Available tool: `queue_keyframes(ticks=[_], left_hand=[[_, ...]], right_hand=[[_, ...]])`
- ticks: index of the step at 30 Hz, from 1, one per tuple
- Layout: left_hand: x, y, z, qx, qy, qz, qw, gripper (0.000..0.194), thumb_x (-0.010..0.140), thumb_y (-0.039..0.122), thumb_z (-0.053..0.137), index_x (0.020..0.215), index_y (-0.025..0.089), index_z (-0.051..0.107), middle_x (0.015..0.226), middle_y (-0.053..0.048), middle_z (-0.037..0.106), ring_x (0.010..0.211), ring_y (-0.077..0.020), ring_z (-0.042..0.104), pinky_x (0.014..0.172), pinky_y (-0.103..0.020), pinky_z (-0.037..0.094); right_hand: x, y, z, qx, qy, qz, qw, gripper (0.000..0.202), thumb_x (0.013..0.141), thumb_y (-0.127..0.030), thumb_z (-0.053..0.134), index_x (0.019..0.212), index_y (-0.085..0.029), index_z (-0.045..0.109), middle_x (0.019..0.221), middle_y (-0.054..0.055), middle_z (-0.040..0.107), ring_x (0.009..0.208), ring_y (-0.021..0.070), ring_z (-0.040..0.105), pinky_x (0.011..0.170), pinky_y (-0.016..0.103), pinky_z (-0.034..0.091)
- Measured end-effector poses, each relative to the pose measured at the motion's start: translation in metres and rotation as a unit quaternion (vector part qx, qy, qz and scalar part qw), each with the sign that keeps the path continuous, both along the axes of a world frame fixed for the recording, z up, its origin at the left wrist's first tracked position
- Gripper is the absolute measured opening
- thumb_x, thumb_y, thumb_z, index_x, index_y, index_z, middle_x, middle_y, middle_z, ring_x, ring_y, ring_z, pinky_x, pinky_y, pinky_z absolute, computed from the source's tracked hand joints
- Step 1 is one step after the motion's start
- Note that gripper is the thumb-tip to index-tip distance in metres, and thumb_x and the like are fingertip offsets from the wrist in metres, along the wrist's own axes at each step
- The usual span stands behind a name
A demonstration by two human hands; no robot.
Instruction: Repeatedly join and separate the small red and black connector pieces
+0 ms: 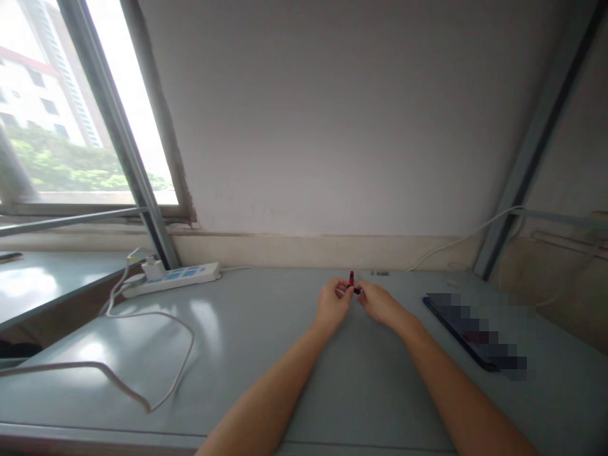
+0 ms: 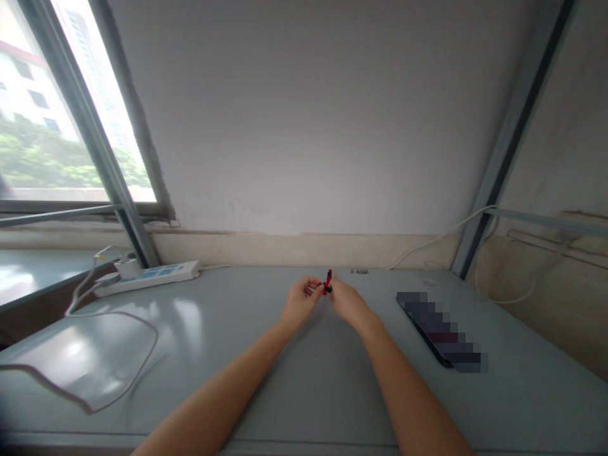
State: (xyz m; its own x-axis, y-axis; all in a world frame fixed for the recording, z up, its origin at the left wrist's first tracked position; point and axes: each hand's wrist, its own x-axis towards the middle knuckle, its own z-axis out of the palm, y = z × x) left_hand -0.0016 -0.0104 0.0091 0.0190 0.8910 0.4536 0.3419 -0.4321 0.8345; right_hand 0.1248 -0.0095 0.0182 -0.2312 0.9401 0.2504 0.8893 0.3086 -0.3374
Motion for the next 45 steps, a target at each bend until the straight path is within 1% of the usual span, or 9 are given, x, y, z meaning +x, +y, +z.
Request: queue_keyframes(ticks=[5, 11, 16, 23, 28, 34, 36, 40, 45], left_hand=[[0.0, 0.0, 0.001, -0.015, -0.018, -0.018, 1.0, 0.012, 0.069, 0.017, 0.055, 0.077, 0.01, 0.061, 0.071, -0.004, 0.063, 0.053, -0.0076, 0.05, 0.053, -0.019, 0.039], [-0.007, 0.007, 0.003, -0.034, -0.003, -0.08, 0.996, 0.014, 0.067, 0.019, 0.056, 0.076, 0.01, 0.063, 0.064, -0.002, 0.062, 0.055, -0.0083, 0.05, 0.054, -0.019, 0.038], [-0.017, 0.01, 0.008, -0.042, 0.047, -0.066, 0.996, 0.018, 0.069, 0.027, 0.055, 0.068, 0.011, 0.064, 0.056, 0.0, 0.058, 0.05, -0.0082, 0.046, 0.049, -0.019, 0.033], [-0.032, -0.001, 0.013, -0.026, 0.123, -0.05, 0.991, 0.019, 0.069, 0.028, 0.054, 0.07, 0.012, 0.066, 0.064, -0.002, 0.064, 0.055, -0.0106, 0.05, 0.052, -0.02, 0.037], [-0.039, -0.003, 0.014, -0.023, 0.163, -0.042, 0.985, 0.021, 0.069, 0.029, 0.052, 0.069, 0.013, 0.065, 0.062, -0.002, 0.064, 0.054, -0.0107, 0.05, 0.052, -0.021, 0.036], [-0.04, 0.0, 0.006, -0.045, 0.187, -0.028, 0.981, 0.019, 0.072, 0.026, 0.049, 0.07, 0.012, 0.061, 0.064, -0.003, 0.062, 0.057, -0.0112, 0.052, 0.054, -0.021, 0.036], [-0.043, 0.005, 0.004, -0.05, 0.207, -0.005, 0.977, 0.016, 0.074, 0.024, 0.048, 0.074, 0.012, 0.059, 0.07, -0.005, 0.063, 0.061, -0.0124, 0.054, 0.056, -0.022, 0.038], [-0.056, 0.018, -0.001, -0.061, 0.31, 0.073, 0.946, 0.017, 0.079, 0.023, 0.044, 0.087, 0.012, 0.054, 0.084, -0.012, 0.063, 0.076, -0.0184, 0.058, 0.064, -0.026, 0.039], [-0.069, 0.029, -0.008, -0.104, 0.38, 0.097, 0.914, 0.018, 0.08, 0.019, 0.041, 0.093, 0.014, 0.051, 0.094, -0.015, 0.062, 0.089, -0.0222, 0.057, 0.071, -0.028, 0.039]], right_hand=[[-0.002, -0.005, 0.005, -0.005, 0.044, 0.007, 0.999, 0.022, 0.073, -0.007, 0.047, 0.094, -0.011, 0.054, 0.081, 0.01, 0.063, 0.07, 0.0157, 0.056, 0.06, 0.023, 0.035], [-0.009, -0.006, 0.005, -0.007, 0.13, 0.019, 0.991, 0.017, 0.074, -0.011, 0.047, 0.089, -0.011, 0.054, 0.069, 0.004, 0.059, 0.059, 0.0118, 0.051, 0.054, 0.021, 0.033], [-0.016, -0.004, 0.0, 0.003, 0.184, 0.03, 0.983, 0.021, 0.072, -0.011, 0.047, 0.092, -0.012, 0.052, 0.066, 0.001, 0.056, 0.058, 0.0099, 0.049, 0.054, 0.02, 0.034], [-0.026, -0.005, -0.005, -0.012, 0.269, 0.076, 0.96, 0.026, 0.071, -0.011, 0.046, 0.098, -0.013, 0.047, 0.057, -0.006, 0.045, 0.053, 0.0085, 0.044, 0.05, 0.019, 0.034], [-0.029, -0.005, -0.012, -0.031, 0.305, 0.115, 0.945, 0.033, 0.07, -0.009, 0.047, 0.102, -0.014, 0.044, 0.058, -0.007, 0.043, 0.053, 0.0078, 0.044, 0.05, 0.019, 0.034], [-0.029, -0.007, -0.015, -0.058, 0.285, 0.148, 0.945, 0.038, 0.069, -0.009, 0.047, 0.107, -0.014, 0.044, 0.062, -0.004, 0.049, 0.058, 0.0086, 0.047, 0.056, 0.02, 0.038], [-0.028, -0.007, -0.014, -0.058, 0.262, 0.149, 0.952, 0.038, 0.069, -0.008, 0.047, 0.106, -0.014, 0.047, 0.067, -0.002, 0.052, 0.06, 0.0086, 0.048, 0.057, 0.02, 0.038], [-0.024, -0.007, -0.012, -0.034, 0.219, 0.116, 0.968, 0.033, 0.07, -0.007, 0.045, 0.101, -0.013, 0.053, 0.073, 0.001, 0.055, 0.061, 0.008, 0.048, 0.058, 0.02, 0.039], [-0.02, -0.004, -0.012, -0.033, 0.196, 0.096, 0.975, 0.027, 0.072, -0.008, 0.045, 0.095, -0.013, 0.057, 0.075, 0.002, 0.057, 0.063, 0.0086, 0.049, 0.06, 0.021, 0.04]])
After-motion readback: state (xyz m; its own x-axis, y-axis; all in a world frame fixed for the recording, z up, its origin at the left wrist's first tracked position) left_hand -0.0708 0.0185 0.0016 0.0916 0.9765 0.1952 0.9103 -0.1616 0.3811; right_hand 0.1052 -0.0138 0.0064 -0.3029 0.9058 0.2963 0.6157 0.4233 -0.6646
